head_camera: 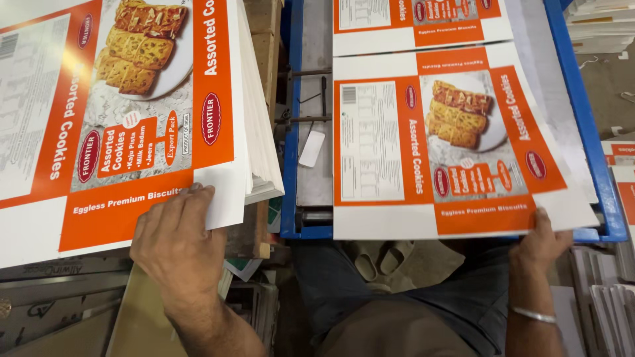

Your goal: The person is sitting and repeatedly picking up flat, orange and white printed boxes labeled 'Assorted Cookies' from a pile on the left. They place each box onto a blue metal tray or conveyor system on the right, stacking them one by one.

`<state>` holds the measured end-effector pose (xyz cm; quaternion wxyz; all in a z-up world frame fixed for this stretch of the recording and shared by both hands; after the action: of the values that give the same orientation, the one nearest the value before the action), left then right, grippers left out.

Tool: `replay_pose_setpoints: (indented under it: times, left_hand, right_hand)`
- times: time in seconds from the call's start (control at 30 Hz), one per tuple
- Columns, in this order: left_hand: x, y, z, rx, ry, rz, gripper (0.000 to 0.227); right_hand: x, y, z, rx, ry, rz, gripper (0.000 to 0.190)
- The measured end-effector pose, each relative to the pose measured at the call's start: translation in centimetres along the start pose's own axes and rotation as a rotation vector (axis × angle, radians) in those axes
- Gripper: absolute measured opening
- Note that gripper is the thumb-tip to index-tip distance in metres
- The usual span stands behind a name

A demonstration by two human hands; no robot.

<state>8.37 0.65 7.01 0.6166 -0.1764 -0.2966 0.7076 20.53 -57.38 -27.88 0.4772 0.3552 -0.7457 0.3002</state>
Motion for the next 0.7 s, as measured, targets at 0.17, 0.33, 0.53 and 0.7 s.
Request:
replay_pose_setpoints:
  times: [0.17,0.33,0.53,0.7]
  left_hand:
    - [-0.2,-0.2,0.1,0.004,-0.004,0.015,0.034]
    - [-0.6,-0.6,0.6,0.025,0.010,0.025,0.039]
    - [-1.0,-1.3,0.9,0.101,-0.005,0.014,0.046]
    - [0.2,-1.8,0.8,0.249,0.188,-0.055,0.051]
  right_hand:
    - [-3.9,-3.6,-1.3,-0.105,-0.119,-0.106,0.035]
    - [-8.1,-4.1,-2.3,-0.168,-0.122,-0.402,0.035]
    - [-11.8,-2.3,-4.3,0.115,-0.111,-0.636,0.032]
    - [-10.9,2.5,-5.1,0.230,-0.050,-0.720,0.038]
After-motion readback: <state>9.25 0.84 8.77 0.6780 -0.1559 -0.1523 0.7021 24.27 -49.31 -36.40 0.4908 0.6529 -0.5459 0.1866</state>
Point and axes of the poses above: each hand's wrist, its own y-axis away from the middle knuckle, its own z-axis out of the back of the hand, x = y × z, the point moved 8 cm from there along -y, towards the middle knuckle, and after that the axes turned 5 degrees about -y, right-handed, at the moved point
